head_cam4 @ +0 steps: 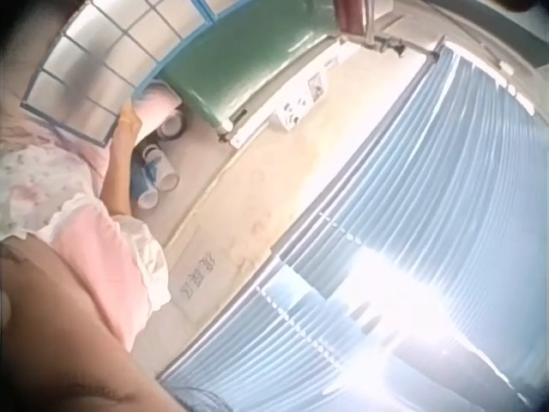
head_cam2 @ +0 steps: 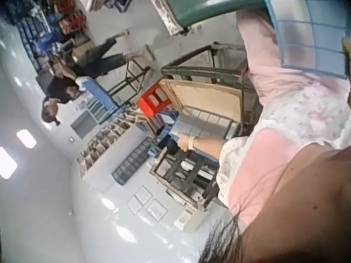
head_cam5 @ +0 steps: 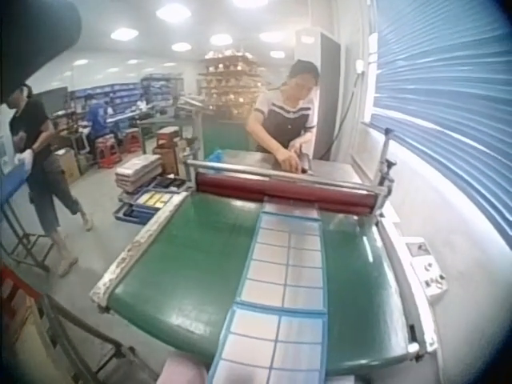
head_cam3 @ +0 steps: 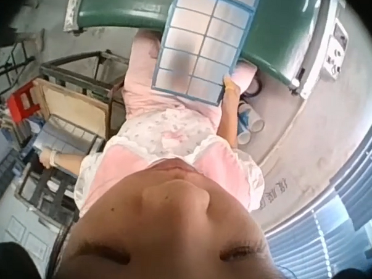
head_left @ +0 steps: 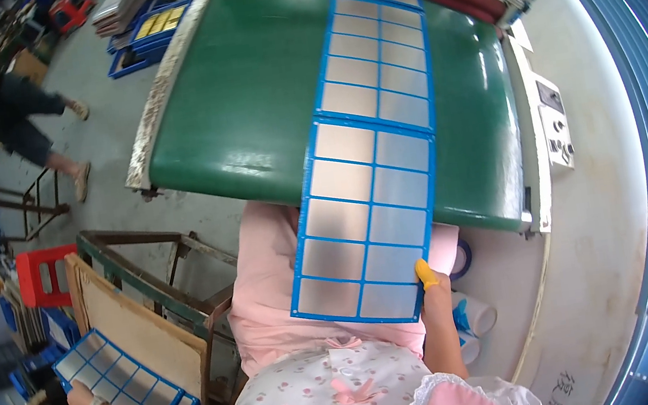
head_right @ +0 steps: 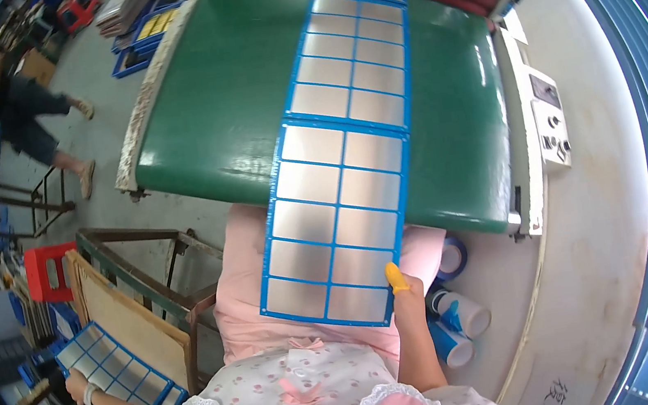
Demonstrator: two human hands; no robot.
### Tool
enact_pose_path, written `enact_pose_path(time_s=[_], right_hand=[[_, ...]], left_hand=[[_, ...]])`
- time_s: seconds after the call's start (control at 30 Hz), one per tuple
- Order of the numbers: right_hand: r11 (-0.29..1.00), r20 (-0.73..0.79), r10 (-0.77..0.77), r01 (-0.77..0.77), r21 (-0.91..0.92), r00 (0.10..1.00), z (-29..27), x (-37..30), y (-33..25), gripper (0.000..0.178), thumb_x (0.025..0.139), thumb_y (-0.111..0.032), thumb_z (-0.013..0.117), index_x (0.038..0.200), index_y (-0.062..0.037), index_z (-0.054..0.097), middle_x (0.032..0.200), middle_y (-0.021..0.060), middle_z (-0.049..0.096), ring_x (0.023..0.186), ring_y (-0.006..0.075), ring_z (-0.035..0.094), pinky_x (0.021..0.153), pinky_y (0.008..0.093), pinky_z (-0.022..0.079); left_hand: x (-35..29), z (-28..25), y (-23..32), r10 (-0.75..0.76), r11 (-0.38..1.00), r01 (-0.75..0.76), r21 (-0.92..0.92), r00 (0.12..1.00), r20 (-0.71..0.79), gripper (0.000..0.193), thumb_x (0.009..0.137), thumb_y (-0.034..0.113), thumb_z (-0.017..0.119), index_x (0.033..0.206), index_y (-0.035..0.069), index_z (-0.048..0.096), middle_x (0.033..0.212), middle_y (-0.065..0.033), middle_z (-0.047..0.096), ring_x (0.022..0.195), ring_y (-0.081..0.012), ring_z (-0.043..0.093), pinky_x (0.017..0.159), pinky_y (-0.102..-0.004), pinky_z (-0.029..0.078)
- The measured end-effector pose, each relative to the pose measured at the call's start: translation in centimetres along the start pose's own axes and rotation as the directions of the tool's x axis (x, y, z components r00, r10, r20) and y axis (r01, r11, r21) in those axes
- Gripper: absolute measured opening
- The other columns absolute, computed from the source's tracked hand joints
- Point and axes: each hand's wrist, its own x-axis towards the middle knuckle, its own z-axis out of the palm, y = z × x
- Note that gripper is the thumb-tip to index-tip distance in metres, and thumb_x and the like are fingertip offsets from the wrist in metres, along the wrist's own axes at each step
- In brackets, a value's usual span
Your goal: The person sorts rectangular filters by hand, then places them onto a moving conveyor belt.
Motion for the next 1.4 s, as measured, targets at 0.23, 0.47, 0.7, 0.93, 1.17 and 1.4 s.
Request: enact_pose_path(time_s=[0.23, 0.47, 0.7, 0.93, 1.17, 1.4], right_hand=[[0.999, 0.054, 0.039, -0.039, -0.006, 0.998, -1.2, 0.5, 0.3, 0.018, 0.070, 0.001, 0.037, 0.069, 0.0028, 0.055, 0.061, 0.0015, 0.050, 0.052, 0.0071, 0.042, 0.046, 0.0190, 0.032], [1.000, 0.087, 0.006, -0.006, -0.003, 0.996, -1.5, 1.8, 1.5, 0.018, 0.063, 0.005, 0.034, 0.062, 0.0027, 0.052, 0.057, 0.0002, 0.044, 0.052, 0.0078, 0.040, 0.046, 0.0208, 0.030], [1.000, 0.090, -0.015, 0.015, 0.004, 0.996, -0.8, 2.1, 0.4, 0.017, 0.066, 0.003, 0.035, 0.061, 0.0021, 0.051, 0.056, -0.0011, 0.044, 0.052, 0.0068, 0.039, 0.046, 0.0206, 0.029], [0.996, 0.089, -0.024, 0.017, 0.086, 0.996, -0.1, 2.5, 0.3, 0.017, 0.070, 0.000, 0.037, 0.066, 0.0029, 0.054, 0.058, 0.0002, 0.046, 0.052, 0.0066, 0.041, 0.046, 0.0197, 0.031], [0.996, 0.016, -0.057, 0.056, 0.072, 0.998, 0.5, 1.9, -1.2, 0.016, 0.074, -0.005, 0.042, 0.069, 0.0030, 0.055, 0.061, 0.0008, 0.048, 0.054, 0.0071, 0.043, 0.048, 0.0197, 0.034], [0.993, -0.071, -0.117, 0.117, -0.002, 0.991, 0.5, 3.0, 0.0, 0.020, 0.076, -0.015, 0.048, 0.067, 0.0028, 0.054, 0.060, 0.0014, 0.047, 0.053, 0.0083, 0.042, 0.049, 0.0213, 0.034]], left_hand=[[0.4, 0.1, -0.1, 0.263, 0.941, -0.270, -0.204, 0.963, -0.063, 0.042, 0.069, 0.035, 0.049, 0.082, -0.004, 0.055, 0.084, -0.0201, 0.054, 0.079, -0.0364, 0.050, 0.069, -0.0394, 0.040], [3.2, 3.2, -4.1, 0.252, 0.958, -0.245, -0.152, 0.967, 0.030, 0.038, 0.072, 0.032, 0.047, 0.081, -0.004, 0.055, 0.082, -0.0214, 0.054, 0.077, -0.0340, 0.051, 0.067, -0.0385, 0.040], [1.6, -0.5, -2.8, 0.166, 0.964, -0.187, -0.191, 0.979, -0.118, 0.035, 0.073, 0.034, 0.043, 0.089, 0.005, 0.056, 0.089, -0.0129, 0.055, 0.081, -0.0289, 0.051, 0.069, -0.0343, 0.040], [-1.8, -8.1, -1.1, 0.138, 0.824, -0.309, -0.476, 0.923, -0.360, 0.044, 0.076, 0.039, 0.043, 0.098, 0.002, 0.052, 0.092, -0.0128, 0.054, 0.084, -0.0238, 0.051, 0.074, -0.0285, 0.037], [-8.0, -9.1, 5.4, 0.384, 0.089, -0.177, -0.980, 0.914, -0.130, 0.028, 0.080, 0.016, 0.037, 0.103, 0.002, 0.046, 0.078, -0.0067, 0.052, 0.072, -0.0120, 0.051, 0.063, -0.0201, 0.040], [-13.7, -9.1, 12.1, 0.706, -0.360, 0.207, -0.910, 0.698, -0.120, 0.024, 0.080, 0.010, 0.038, 0.099, -0.002, 0.046, 0.079, -0.0056, 0.051, 0.071, -0.0101, 0.051, 0.060, -0.0161, 0.041]])
